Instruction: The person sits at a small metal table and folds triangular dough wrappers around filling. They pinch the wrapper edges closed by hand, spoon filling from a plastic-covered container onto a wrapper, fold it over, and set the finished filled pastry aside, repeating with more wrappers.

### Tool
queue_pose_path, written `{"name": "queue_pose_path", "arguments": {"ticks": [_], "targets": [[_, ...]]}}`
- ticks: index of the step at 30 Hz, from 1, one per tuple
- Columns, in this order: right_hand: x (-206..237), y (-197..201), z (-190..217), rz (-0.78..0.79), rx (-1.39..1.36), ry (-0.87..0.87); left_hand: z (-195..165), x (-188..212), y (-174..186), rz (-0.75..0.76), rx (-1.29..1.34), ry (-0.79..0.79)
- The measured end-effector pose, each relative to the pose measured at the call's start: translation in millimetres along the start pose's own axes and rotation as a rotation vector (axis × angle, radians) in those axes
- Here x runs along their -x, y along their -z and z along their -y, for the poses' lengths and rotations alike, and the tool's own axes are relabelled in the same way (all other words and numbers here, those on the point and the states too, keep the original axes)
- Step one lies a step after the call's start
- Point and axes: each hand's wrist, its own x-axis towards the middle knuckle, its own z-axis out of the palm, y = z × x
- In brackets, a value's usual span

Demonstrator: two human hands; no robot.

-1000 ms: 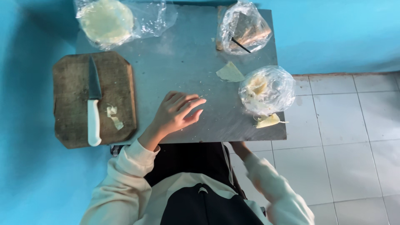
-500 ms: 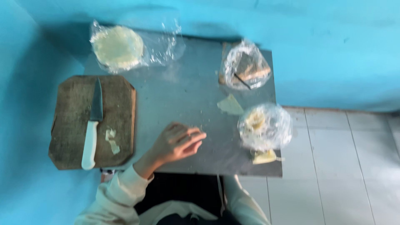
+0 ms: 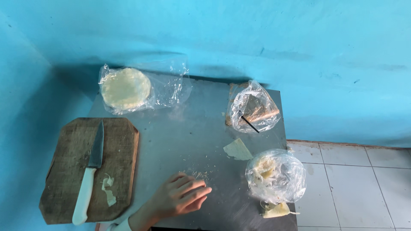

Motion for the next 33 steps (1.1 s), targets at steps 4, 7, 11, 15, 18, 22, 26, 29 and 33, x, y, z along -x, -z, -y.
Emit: {"name": "queue_pose_path", "arguments": {"ticks": [4,7,11,15,18,22,26,29,33], "targets": [[11,7,20,0.013,0.045,-0.022,2,0,0,-0.012,-0.005,-0.025],[27,11,25,0.024,0.085,-0.039,1,1,-1,-0.018,-0.002,-0.026],[41,35,18,0.048,0.157,-0.052,-2,1,0,-0.053,-0.009,-0.038],[34,57,6,0.081,0.244,-0.056,-4,0,4,-0.080,-0.036,-0.071],[41,63,2,0.113,0.314,-0.053,-3,1,9,-0.087,-0.042,-0.097],[51,74,11,0.172,0.415,-0.025,-2,3,9,-0.115,-0.061,-0.078],[82,74,21,0.239,0.545,0.045,-4,6,8,-0.139,-0.054,-0.072],[112,68,45,0.311,0.685,0.170,-5,5,11,-0.140,-0.059,-0.087],[147,45,105,0.354,0.985,0.616,-6,1,15,-0.144,-0.050,-0.109]]}}
